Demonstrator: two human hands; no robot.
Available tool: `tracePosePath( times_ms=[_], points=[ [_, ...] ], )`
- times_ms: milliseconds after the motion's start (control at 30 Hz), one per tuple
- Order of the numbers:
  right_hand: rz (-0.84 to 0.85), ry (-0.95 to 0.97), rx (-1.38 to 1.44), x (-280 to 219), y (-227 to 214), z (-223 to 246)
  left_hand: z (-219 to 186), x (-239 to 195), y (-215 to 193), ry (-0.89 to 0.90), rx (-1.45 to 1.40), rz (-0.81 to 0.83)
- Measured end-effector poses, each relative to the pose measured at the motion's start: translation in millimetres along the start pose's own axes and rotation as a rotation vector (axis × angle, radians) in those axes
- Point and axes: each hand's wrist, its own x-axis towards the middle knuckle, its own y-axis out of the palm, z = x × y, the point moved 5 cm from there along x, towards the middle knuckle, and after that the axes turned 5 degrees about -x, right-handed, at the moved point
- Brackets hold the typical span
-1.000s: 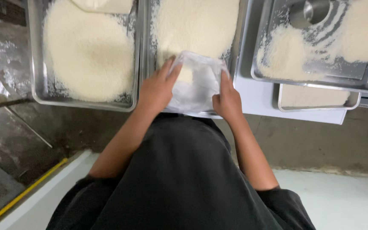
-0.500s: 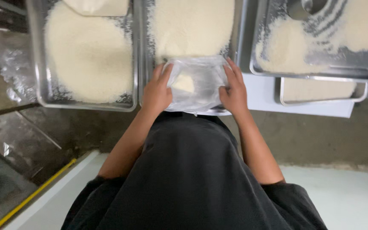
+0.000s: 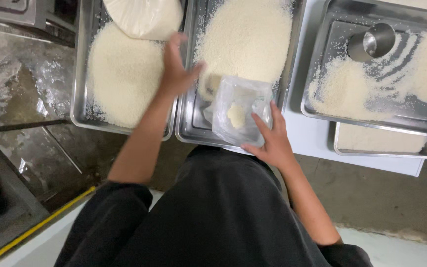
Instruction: The person uses a metal measuring cup to transfer rice from trays and bags into a small plastic bag, then uses a ring mold inside the plastic bag to press and portion the rice.
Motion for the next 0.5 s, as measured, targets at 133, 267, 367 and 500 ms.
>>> tracePosePath(
  times_ms=[133,267,367,500],
  points=[
    [0.053,0.025,-0.064,-4,3,5,64,117,-80,0.185,0.226,-0.535],
    [-0.008,0.077,-0.09,-6,7,-2,105,167,-100,0.065,0.612,-0.281],
    [0.138,0.303,-0.166,-8,37,-23,128,183,-96,-0.03,0.808,-0.245],
    [0.113,0.297,0.089,4,56,-40,140,206,-120,-0.227,0.517,-0.472]
  ],
)
